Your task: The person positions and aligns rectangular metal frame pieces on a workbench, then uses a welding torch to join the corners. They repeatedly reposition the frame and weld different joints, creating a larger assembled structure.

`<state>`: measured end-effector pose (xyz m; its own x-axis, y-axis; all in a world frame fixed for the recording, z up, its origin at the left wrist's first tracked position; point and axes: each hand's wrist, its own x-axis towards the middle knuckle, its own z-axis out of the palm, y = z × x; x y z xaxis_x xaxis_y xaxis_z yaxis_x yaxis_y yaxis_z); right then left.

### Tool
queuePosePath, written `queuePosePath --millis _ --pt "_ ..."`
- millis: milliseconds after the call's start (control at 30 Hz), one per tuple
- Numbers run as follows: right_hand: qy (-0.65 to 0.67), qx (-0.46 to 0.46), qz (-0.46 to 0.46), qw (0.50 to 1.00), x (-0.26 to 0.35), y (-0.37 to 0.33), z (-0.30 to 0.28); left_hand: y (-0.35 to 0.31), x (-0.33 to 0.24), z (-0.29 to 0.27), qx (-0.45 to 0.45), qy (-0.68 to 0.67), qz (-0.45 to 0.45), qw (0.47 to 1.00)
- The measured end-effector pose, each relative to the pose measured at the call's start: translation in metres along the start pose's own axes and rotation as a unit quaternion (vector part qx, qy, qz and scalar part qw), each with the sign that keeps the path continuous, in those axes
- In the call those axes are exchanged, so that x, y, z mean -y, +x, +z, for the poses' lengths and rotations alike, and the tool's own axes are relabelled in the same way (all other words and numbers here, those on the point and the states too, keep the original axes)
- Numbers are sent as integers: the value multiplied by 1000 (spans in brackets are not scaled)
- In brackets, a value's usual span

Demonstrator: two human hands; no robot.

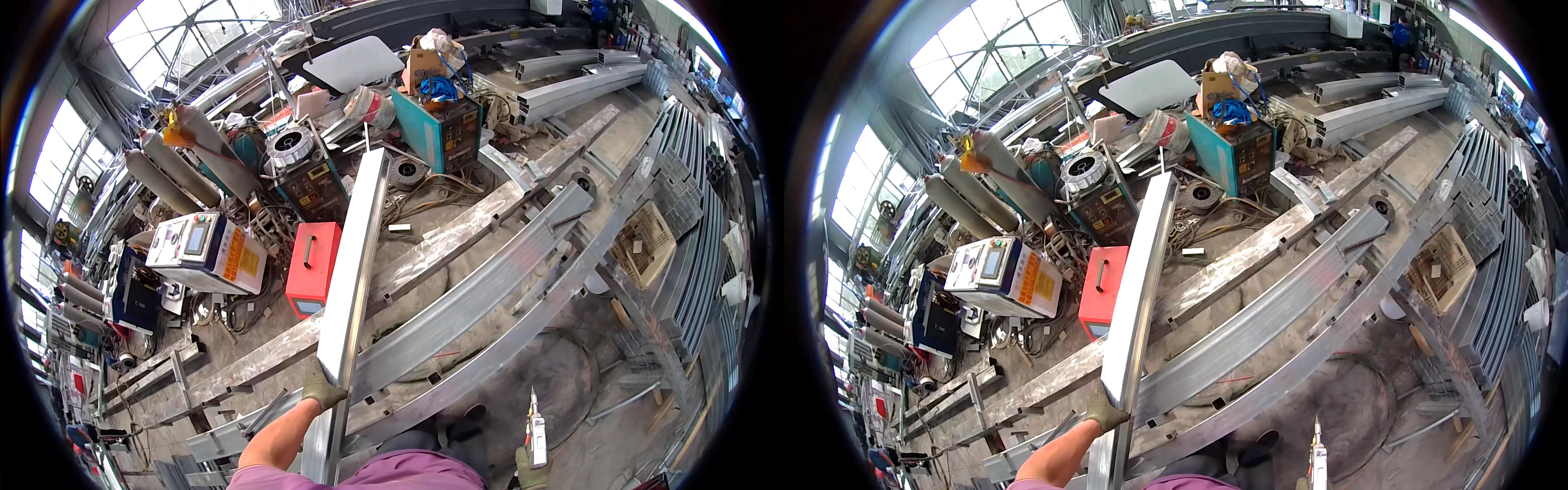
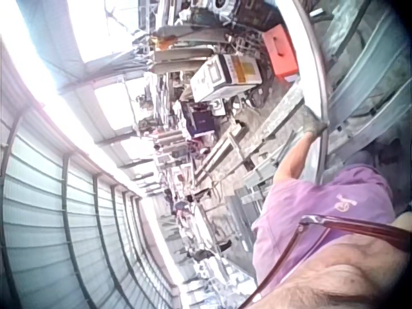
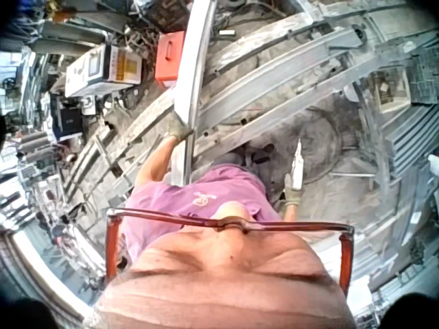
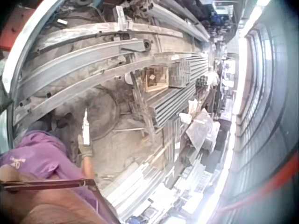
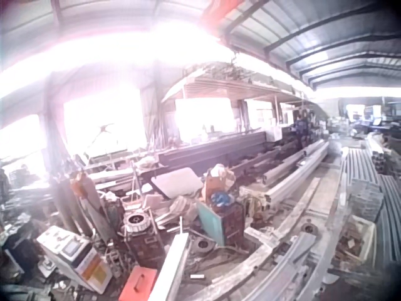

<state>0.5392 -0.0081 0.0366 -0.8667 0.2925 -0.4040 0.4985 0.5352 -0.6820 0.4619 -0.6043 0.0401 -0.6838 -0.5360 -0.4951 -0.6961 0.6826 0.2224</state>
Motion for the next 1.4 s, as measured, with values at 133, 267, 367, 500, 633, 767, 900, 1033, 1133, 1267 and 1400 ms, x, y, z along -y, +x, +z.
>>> queuePosePath --millis 133,267,367,500,633,767,900,1033,1133,1267,1400 --pt "-3 -16 -76 997 2 12 1 -17 -6 -20 97 -45 -21 994" --pt "2 9 -105 994 61 18 0 -61 -23 -41 139 13 -57 989" --pt "-15 16 -50 999 40 23 0 -86 -47 -48 175 2 -38 984" --pt "-51 11 -12 999 55 27 -5 -121 -55 -38 181 -48 -4 982" --pt "-24 -16 -24 999 61 25 -11 -125 -70 -29 167 -24 34 985" --pt "-90 -13 -15 996 42 24 -16 -120 -81 -30 177 12 68 982" --pt "-41 18 67 997 21 11 -17 -126 -112 -45 175 64 127 974" --pt "-23 -55 -60 996 8 7 -17 -125 -137 -56 268 143 89 949" --pt "42 -54 -59 996 27 2 -17 -126 -145 -59 277 150 111 942" --pt "44 -44 1 998 6 -7 -20 -126 -152 -59 248 196 159 935" --pt "9 -56 40 998 8 -20 -25 -116 -153 -59 218 258 226 914"
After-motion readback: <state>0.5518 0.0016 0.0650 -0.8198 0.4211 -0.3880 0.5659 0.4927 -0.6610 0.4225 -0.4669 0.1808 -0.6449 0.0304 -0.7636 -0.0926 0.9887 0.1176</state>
